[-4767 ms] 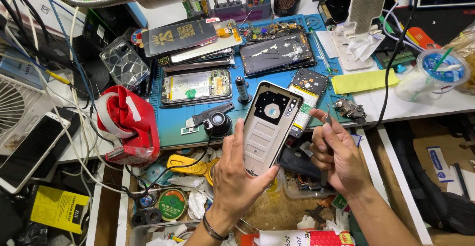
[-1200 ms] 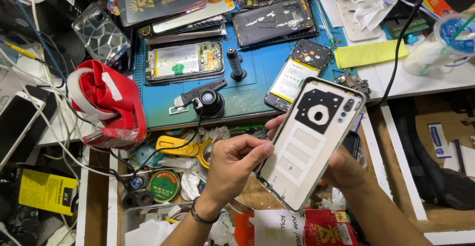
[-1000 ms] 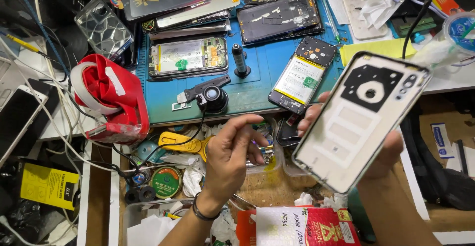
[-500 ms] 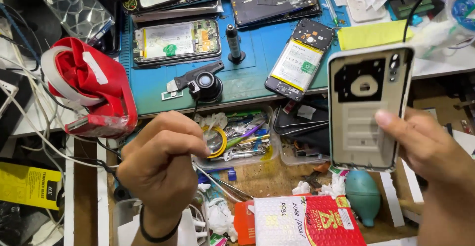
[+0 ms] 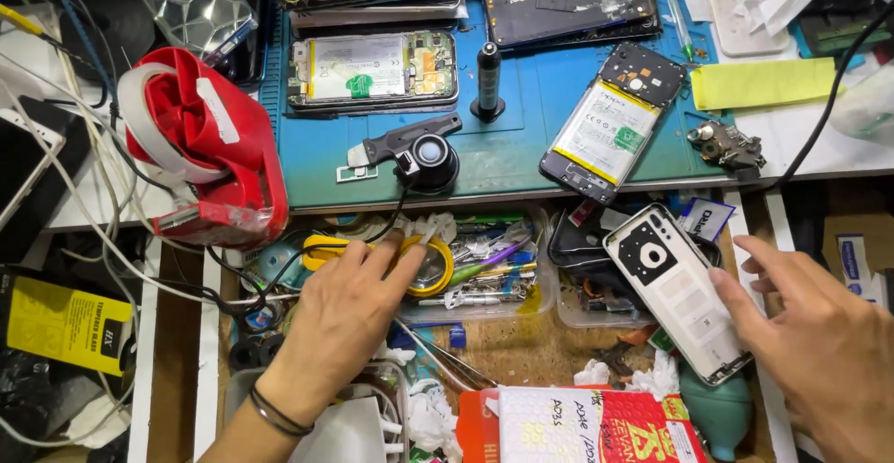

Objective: Searching for specific components or tools within a cluttered drawer and a container of small electronic parts while holding a phone back cover.

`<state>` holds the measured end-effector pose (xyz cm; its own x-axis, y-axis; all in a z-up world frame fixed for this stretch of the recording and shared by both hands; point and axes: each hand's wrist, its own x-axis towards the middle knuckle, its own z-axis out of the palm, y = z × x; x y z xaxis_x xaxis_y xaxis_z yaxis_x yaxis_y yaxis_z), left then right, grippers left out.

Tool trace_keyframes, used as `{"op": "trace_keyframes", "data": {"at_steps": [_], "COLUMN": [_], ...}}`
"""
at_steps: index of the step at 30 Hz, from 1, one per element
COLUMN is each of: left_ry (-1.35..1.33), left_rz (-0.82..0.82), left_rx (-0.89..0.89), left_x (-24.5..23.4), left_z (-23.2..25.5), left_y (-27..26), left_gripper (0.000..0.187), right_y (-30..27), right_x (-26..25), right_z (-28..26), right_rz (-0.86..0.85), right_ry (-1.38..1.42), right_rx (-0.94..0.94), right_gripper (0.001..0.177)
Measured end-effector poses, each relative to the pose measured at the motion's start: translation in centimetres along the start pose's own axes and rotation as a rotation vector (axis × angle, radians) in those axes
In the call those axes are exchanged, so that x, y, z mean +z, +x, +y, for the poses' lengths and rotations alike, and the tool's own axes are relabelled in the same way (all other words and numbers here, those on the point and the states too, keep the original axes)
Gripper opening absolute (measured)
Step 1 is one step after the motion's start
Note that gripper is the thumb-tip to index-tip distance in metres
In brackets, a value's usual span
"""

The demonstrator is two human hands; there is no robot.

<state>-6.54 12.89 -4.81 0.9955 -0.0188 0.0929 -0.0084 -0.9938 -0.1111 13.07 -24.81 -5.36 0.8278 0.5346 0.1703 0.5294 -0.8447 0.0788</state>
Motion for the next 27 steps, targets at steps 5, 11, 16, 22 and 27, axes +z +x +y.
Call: {"op": "trace_keyframes", "data": {"at_steps": [5,11,16,22,27], "left_ry": [0.176,0.045,0.101,-0.223,-0.369], "left_rz": [0.048,-0.046,-0.099,0.082,-0.297], "left_rx": [-0.026,-0.166,-0.324,-0.027,0.208], "left_x": [0.1,-1.7,-1.5,-0.7,2.8], "left_z": [0.5,-0.3,-0.7,3.4,5.9], "left_y": [0.0,-1.9,-3.9,-1.2,2.6], "left_gripper": [0.053,0.054,0.047,0.029,0.012], "right_y": [-0.3,0.5,0.7,-0.9,-2.8], "right_x": [-3.5,1.0,4.2,4.5,4.8], "right_z": [-5.5,-12.3,-13.3,-12.4,-11.2], "right_rz": [0.047,-0.166,-0.216,-0.233,-0.203], "right_ry": [0.119,0.070,0.108,0.196,0.176], "right_rx": [-0.309,-0.651,-0.752,-0.860,-0.918], "right_gripper": [0.045,0.022,0.017,0.017,0.043]}}
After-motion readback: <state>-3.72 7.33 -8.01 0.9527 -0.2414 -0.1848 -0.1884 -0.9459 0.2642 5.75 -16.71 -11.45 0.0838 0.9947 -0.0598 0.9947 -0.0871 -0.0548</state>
